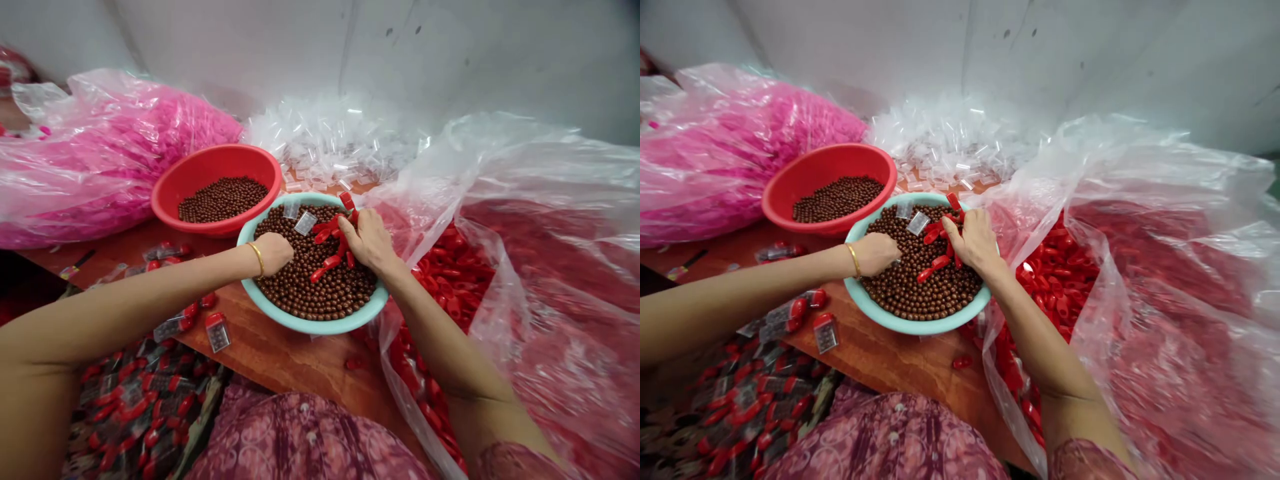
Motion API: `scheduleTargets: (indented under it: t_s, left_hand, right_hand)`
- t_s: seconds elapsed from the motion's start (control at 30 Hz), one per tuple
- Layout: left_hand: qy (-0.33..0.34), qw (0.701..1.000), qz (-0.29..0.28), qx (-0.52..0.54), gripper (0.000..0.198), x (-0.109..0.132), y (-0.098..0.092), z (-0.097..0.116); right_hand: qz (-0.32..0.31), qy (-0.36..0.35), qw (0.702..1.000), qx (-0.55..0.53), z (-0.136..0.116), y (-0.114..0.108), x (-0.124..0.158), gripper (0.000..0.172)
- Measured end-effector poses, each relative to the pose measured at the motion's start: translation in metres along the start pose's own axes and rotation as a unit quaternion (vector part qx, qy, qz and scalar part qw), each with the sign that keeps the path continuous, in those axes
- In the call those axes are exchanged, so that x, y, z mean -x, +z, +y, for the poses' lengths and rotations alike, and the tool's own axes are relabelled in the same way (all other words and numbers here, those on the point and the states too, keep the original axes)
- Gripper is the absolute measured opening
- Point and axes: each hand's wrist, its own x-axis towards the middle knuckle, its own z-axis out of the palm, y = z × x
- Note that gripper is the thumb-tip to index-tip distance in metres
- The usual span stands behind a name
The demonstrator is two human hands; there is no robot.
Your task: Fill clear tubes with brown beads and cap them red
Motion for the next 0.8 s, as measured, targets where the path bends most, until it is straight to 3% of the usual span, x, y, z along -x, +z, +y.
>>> scheduleTargets:
  t_s: [0.07,0.17,0.27,0.37,0.4,0.53,0.67,0.73,0.8]
  left_hand:
    - [0.004,0.999,0.008,0.037,0.017,-0.012,0.006,0.009]
    - [-0.044,0.99,0.043,0.123,0.016,-0.029,0.015,0.017]
    - [-0.084,0.97,0.067,0.219,0.016,-0.037,0.022,0.016]
    - [-0.059,0.937,0.073,0.336,0.021,-0.037,0.023,0.011]
    - [-0.042,0.907,0.08,0.412,0.025,-0.035,0.023,0.009]
    - [0.0,0.729,0.122,0.673,0.033,-0.025,0.022,0.007]
    - [0.004,0.627,0.155,0.763,0.034,-0.015,0.024,0.013]
    - [0.006,0.578,0.165,0.799,0.035,-0.012,0.026,0.016]
    - [0.004,0.55,0.173,0.817,0.04,-0.01,0.028,0.017]
  right_hand:
    - [0.022,-0.016,0.999,0.022,0.001,0.001,0.003,0.054]
    - [0.052,-0.039,0.998,0.01,-0.001,-0.003,0.004,0.05]
    - [0.059,-0.067,0.996,-0.021,-0.003,-0.008,0.005,0.045]
    - [0.043,-0.077,0.995,-0.045,-0.005,-0.01,0.005,0.043]
    - [0.04,-0.078,0.994,-0.06,-0.006,-0.01,0.005,0.042]
    - [0.035,-0.073,0.988,-0.131,-0.008,-0.009,0.006,0.04]
    - [0.038,-0.026,0.972,-0.231,-0.017,-0.015,0.011,0.031]
    - [0.025,0.023,0.951,-0.308,-0.022,-0.02,0.015,0.024]
    - [-0.011,0.071,0.921,-0.383,-0.028,-0.024,0.018,0.019]
